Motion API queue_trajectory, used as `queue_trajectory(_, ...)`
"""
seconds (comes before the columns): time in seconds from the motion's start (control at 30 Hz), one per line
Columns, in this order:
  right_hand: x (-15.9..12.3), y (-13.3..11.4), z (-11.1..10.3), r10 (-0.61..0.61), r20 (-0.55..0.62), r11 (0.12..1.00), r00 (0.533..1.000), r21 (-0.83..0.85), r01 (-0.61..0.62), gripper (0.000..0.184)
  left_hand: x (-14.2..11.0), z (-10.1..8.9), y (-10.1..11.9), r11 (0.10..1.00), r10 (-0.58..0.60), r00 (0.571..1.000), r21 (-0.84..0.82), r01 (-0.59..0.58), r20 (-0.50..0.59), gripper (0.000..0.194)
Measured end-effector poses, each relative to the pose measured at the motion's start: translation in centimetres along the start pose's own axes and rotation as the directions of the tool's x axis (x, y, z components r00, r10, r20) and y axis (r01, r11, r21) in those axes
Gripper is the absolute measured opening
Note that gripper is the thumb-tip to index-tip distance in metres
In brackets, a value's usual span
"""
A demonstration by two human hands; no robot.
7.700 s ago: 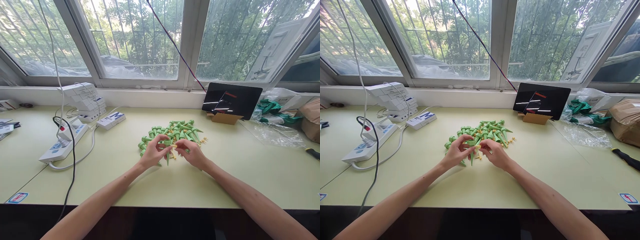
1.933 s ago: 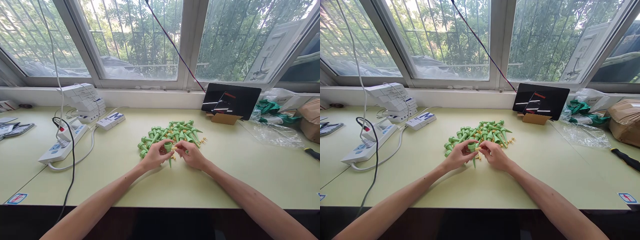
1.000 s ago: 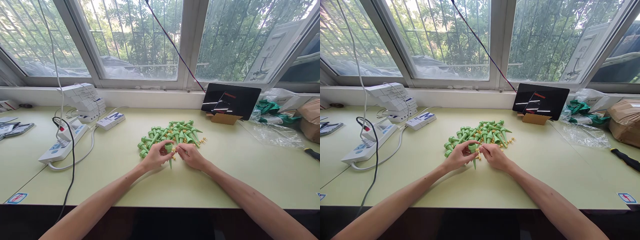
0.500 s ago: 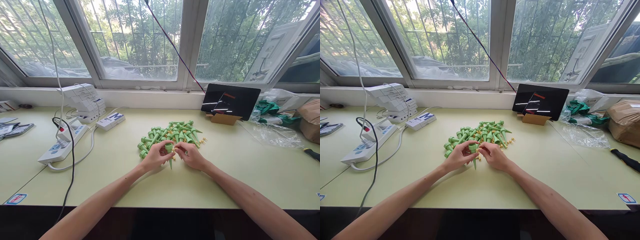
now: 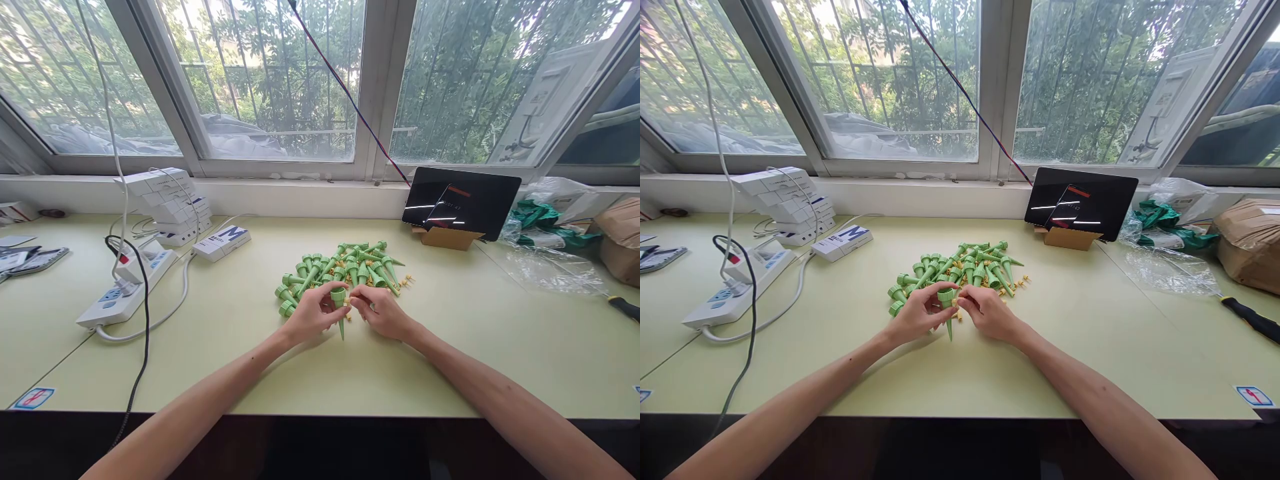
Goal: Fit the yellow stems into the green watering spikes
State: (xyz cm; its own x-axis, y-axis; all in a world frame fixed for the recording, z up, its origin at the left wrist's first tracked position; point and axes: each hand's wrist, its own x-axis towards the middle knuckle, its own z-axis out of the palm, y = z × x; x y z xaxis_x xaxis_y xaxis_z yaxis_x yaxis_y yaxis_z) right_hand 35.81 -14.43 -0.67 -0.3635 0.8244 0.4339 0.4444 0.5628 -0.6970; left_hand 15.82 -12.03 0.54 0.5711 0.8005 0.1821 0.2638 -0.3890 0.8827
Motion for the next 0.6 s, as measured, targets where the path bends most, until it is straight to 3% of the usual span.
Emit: queue_trajectory(0.6, 0.03, -0.02, 0.01, 0.019, 0.009, 1.000, 1.000, 0.012, -0.019, 0.023, 0.08, 0.07, 0.16, 0.999, 0.014, 1.000, 0.031, -0.014, -0.006, 0.043)
